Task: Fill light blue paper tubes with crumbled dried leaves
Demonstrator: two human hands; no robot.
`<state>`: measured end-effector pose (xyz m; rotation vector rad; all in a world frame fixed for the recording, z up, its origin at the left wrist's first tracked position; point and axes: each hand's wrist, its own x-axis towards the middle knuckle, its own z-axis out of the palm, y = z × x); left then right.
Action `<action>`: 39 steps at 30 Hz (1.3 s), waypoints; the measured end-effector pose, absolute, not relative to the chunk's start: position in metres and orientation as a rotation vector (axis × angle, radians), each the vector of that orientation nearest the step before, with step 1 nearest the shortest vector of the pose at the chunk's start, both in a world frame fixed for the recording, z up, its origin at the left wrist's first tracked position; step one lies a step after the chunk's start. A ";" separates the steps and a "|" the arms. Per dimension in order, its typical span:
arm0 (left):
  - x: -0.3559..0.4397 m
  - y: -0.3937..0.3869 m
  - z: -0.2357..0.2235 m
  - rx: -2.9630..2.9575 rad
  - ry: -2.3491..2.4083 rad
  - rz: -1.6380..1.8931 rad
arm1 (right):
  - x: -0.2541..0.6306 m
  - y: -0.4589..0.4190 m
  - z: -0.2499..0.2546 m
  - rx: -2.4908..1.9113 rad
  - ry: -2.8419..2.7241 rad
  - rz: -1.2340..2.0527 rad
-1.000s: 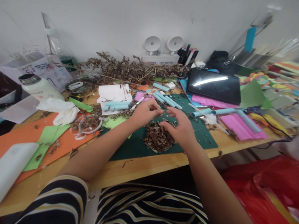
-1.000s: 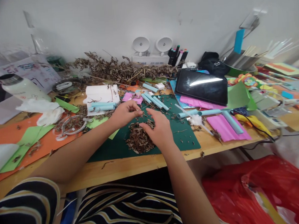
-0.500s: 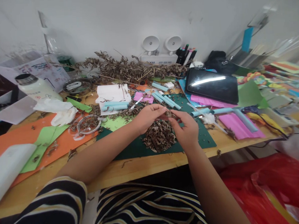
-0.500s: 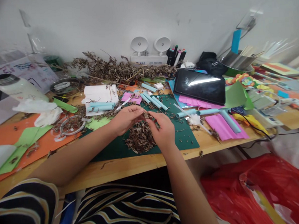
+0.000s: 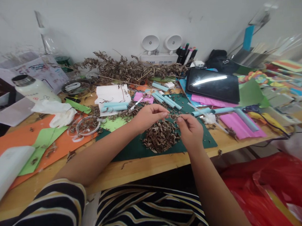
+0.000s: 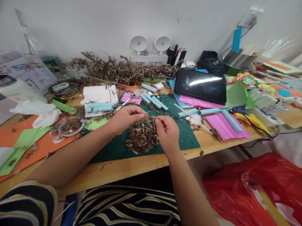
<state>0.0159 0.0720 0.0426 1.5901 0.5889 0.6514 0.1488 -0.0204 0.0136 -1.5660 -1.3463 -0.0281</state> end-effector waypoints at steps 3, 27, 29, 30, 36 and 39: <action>0.015 0.074 0.040 1.802 0.643 0.649 | 0.152 -0.020 0.011 -1.610 -1.419 -0.107; -0.010 0.132 0.033 2.927 1.075 0.230 | 0.173 -0.029 -0.014 -1.761 -1.764 -0.392; -0.010 0.134 0.026 2.968 1.106 0.138 | 0.173 -0.031 -0.014 -1.755 -1.708 -0.330; -0.009 0.134 0.023 2.989 1.093 0.117 | 0.173 -0.032 -0.014 -1.752 -1.671 -0.310; -0.006 0.124 0.024 3.023 0.693 0.164 | 0.172 -0.046 -0.014 -1.709 -1.609 -0.321; -0.003 0.116 0.037 2.932 0.649 0.374 | 0.161 -0.057 -0.016 -1.693 -1.677 -0.358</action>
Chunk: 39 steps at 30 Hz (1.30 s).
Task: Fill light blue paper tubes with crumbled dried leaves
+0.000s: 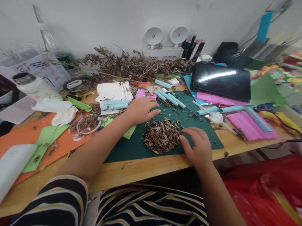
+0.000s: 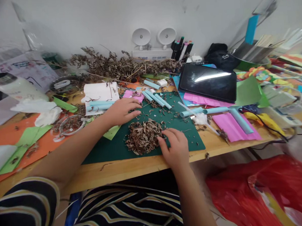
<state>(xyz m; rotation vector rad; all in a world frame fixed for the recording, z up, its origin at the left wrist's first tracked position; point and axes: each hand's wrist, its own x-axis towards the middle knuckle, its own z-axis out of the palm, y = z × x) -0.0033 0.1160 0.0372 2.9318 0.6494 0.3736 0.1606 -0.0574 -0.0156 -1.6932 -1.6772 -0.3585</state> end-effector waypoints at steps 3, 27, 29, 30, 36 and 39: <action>-0.003 0.104 0.055 2.808 0.674 0.670 | 0.138 -0.071 -0.018 -1.810 -1.748 -0.357; 0.023 0.126 0.030 2.879 -0.040 -0.037 | 0.181 -0.079 -0.037 -1.647 -1.612 -0.416; 0.029 0.131 0.025 2.882 -0.010 -0.237 | 0.182 -0.079 -0.039 -1.628 -1.592 -0.388; 0.028 0.133 0.023 2.884 0.016 -0.320 | 0.182 -0.079 -0.039 -1.618 -1.570 -0.367; -0.017 0.141 0.022 2.945 0.058 -0.462 | 0.186 -0.082 -0.023 -1.531 -1.518 -0.295; -0.047 0.143 0.023 2.977 0.073 -0.444 | 0.193 -0.070 -0.006 -1.488 -1.533 -0.309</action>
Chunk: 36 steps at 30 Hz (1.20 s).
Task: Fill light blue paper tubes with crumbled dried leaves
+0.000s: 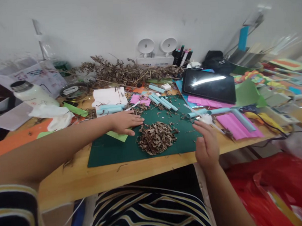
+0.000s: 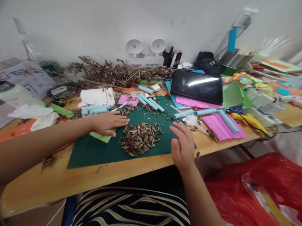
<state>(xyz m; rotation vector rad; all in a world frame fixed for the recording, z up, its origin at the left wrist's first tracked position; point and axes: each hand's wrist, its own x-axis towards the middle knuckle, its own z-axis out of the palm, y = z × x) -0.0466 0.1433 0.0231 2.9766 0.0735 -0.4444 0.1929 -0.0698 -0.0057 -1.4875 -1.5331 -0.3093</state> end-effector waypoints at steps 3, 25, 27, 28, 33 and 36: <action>-0.072 0.144 0.027 2.976 0.131 -0.466 | 0.202 -0.037 0.005 -1.539 -1.634 -0.194; -0.078 0.111 0.010 2.841 0.191 -0.193 | 0.242 0.016 0.005 -1.827 -2.600 0.111; -0.074 0.098 0.010 2.810 0.192 -0.195 | 0.248 0.009 0.008 -1.850 -2.580 0.083; -0.072 0.093 0.011 2.794 0.196 -0.199 | 0.249 0.006 0.010 -1.848 -2.562 0.080; -0.059 0.080 0.028 2.784 0.270 -0.122 | 0.243 -0.003 0.010 -1.853 -2.450 0.001; -0.045 0.085 0.040 2.835 0.275 -0.012 | 0.231 -0.001 0.007 -1.850 -2.524 -0.160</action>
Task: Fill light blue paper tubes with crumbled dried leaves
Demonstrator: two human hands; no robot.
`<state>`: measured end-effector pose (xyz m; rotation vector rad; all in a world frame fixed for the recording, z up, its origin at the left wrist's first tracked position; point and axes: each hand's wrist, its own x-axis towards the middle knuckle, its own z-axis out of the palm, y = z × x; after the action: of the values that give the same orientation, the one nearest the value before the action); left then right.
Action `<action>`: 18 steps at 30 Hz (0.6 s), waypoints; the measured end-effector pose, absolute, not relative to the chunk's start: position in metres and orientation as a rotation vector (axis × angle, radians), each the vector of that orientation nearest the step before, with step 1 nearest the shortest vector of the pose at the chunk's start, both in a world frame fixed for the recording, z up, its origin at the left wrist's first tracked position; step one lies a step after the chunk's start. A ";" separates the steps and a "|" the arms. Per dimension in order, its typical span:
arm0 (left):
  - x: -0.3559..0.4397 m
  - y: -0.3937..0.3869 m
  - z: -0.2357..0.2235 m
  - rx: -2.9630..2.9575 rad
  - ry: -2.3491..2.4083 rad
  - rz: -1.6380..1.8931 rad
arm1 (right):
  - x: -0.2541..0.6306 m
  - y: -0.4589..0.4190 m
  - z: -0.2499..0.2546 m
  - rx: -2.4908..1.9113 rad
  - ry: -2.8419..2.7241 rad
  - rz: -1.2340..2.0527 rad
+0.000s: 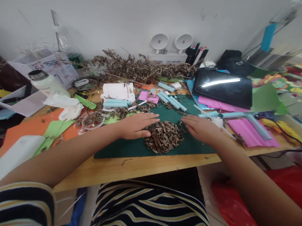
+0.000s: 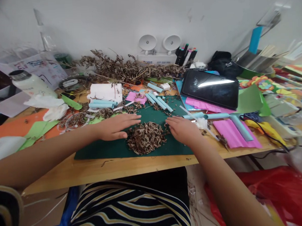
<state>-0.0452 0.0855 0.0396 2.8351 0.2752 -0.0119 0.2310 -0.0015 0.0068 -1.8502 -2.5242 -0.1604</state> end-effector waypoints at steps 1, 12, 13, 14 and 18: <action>-0.039 0.089 0.041 2.846 0.260 -0.002 | 0.228 -0.001 0.006 -1.840 -2.561 -0.168; -0.045 0.145 0.026 2.901 0.706 -0.454 | 0.258 -0.006 0.004 -1.976 -2.596 -0.015; -0.048 0.143 0.031 2.904 0.707 -0.435 | 0.259 -0.007 0.005 -1.992 -2.566 -0.017; -0.049 0.138 0.037 2.908 0.691 -0.398 | 0.258 -0.009 0.007 -2.003 -2.527 -0.021; -0.051 0.100 0.045 2.910 0.546 -0.184 | 0.240 -0.023 0.011 -1.941 -2.403 0.002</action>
<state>-0.0508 0.0995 0.0451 2.9097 0.5464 -0.1836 0.2395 -0.0234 0.0106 -1.9409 -2.4028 0.0017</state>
